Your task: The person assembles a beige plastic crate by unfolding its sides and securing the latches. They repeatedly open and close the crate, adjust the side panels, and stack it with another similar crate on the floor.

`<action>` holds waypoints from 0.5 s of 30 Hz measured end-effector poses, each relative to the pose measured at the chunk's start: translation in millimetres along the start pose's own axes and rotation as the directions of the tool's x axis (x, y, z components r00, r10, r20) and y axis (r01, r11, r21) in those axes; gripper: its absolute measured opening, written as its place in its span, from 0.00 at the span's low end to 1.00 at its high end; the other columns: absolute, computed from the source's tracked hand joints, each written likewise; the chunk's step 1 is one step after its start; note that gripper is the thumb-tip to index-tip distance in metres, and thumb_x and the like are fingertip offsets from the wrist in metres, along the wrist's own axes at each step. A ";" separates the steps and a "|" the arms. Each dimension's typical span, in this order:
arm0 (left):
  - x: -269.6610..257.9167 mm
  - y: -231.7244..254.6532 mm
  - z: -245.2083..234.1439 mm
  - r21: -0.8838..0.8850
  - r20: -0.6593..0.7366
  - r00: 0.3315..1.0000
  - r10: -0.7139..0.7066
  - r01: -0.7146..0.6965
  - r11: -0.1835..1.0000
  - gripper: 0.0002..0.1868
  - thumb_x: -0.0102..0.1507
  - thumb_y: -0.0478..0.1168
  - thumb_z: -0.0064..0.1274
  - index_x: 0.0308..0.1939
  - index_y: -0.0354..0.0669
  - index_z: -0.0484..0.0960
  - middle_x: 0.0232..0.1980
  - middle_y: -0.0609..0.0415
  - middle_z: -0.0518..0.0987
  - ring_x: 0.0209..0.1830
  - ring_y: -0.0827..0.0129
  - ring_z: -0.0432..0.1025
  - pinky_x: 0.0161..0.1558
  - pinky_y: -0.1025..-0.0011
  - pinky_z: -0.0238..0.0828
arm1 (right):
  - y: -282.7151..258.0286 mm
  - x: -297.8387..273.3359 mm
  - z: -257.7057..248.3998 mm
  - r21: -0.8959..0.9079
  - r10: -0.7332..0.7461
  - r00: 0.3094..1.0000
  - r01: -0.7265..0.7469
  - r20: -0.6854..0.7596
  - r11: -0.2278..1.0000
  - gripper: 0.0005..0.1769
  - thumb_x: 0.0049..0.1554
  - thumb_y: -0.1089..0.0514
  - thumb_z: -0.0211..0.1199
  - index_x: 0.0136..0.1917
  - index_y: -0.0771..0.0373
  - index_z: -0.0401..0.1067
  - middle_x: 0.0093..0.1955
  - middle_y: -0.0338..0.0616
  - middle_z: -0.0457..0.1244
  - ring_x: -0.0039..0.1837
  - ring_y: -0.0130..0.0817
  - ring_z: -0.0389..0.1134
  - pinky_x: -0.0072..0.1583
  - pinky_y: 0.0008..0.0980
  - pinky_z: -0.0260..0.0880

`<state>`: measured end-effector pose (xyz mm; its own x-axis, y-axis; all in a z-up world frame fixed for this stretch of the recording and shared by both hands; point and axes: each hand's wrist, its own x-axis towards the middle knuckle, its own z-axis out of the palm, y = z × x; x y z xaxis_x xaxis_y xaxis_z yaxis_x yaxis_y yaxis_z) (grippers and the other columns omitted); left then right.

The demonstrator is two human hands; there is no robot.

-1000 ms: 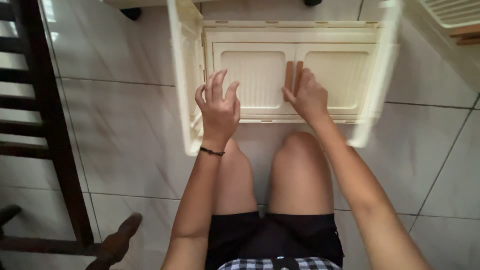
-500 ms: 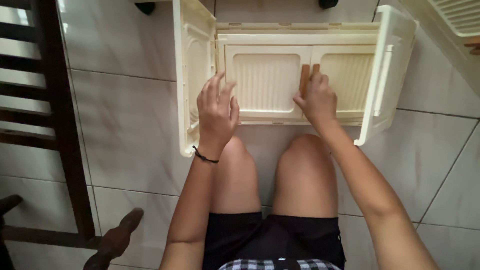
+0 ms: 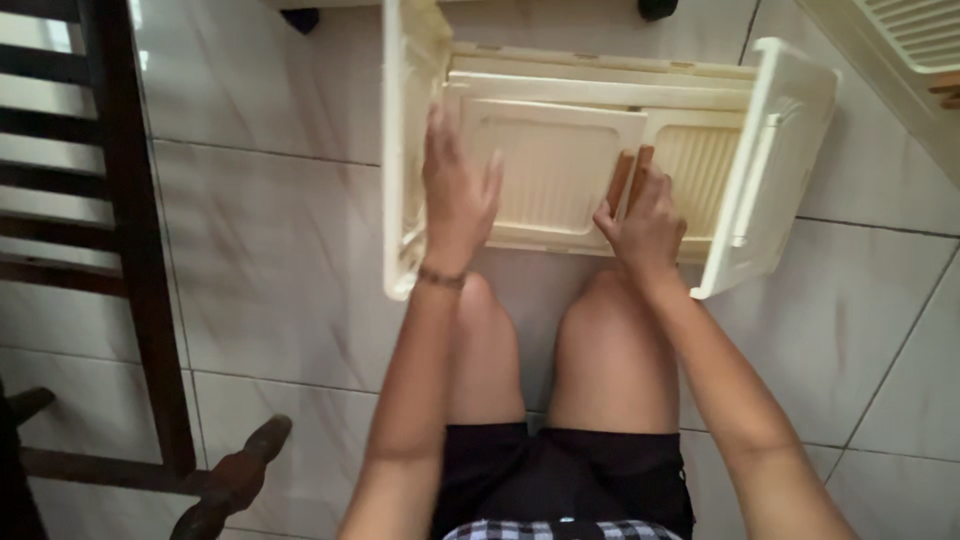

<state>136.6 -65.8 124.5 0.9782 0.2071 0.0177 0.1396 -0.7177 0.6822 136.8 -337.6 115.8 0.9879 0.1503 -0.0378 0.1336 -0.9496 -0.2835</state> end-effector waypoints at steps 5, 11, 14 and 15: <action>54.6 7.3 47.2 0.368 -0.025 0.998 -0.063 0.068 0.927 0.32 0.68 0.56 0.47 0.71 0.42 0.66 0.75 0.37 0.60 0.76 0.44 0.54 0.71 0.44 0.51 | -5.3 -9.5 -3.3 0.048 0.016 0.998 -0.013 -0.054 0.999 0.43 0.52 0.49 0.75 0.72 0.66 0.57 0.59 0.57 0.63 0.52 0.58 0.70 0.49 0.50 0.73; 74.8 1.1 38.7 0.177 0.080 0.984 -0.160 0.144 0.974 0.21 0.71 0.53 0.45 0.45 0.39 0.84 0.54 0.38 0.74 0.59 0.43 0.65 0.57 0.47 0.64 | 3.3 -10.3 -25.7 0.142 0.060 0.994 -0.073 0.091 0.987 0.42 0.54 0.44 0.70 0.72 0.68 0.59 0.57 0.58 0.64 0.52 0.55 0.70 0.51 0.51 0.70; 64.7 2.0 26.7 0.091 0.026 0.999 -0.040 0.038 0.995 0.18 0.71 0.49 0.49 0.44 0.36 0.83 0.48 0.39 0.73 0.52 0.46 0.65 0.56 0.49 0.64 | 23.9 -15.3 -44.3 0.115 0.016 1.000 -0.019 0.025 0.993 0.35 0.62 0.42 0.64 0.70 0.69 0.62 0.59 0.59 0.61 0.60 0.56 0.65 0.60 0.53 0.67; 59.7 4.1 22.7 0.072 0.012 0.999 -0.032 0.031 0.997 0.17 0.70 0.49 0.50 0.43 0.36 0.82 0.48 0.40 0.73 0.52 0.47 0.64 0.57 0.50 0.63 | 32.3 -17.1 -50.2 0.078 0.024 1.000 -0.023 -0.010 0.997 0.32 0.63 0.44 0.62 0.70 0.68 0.63 0.61 0.59 0.60 0.63 0.55 0.64 0.63 0.54 0.65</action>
<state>199.1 -71.5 111.8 0.9750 0.2219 -0.0134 0.1809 -0.7572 0.6276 128.2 -384.7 155.4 0.9915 0.1253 -0.0353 0.1046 -0.9285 -0.3564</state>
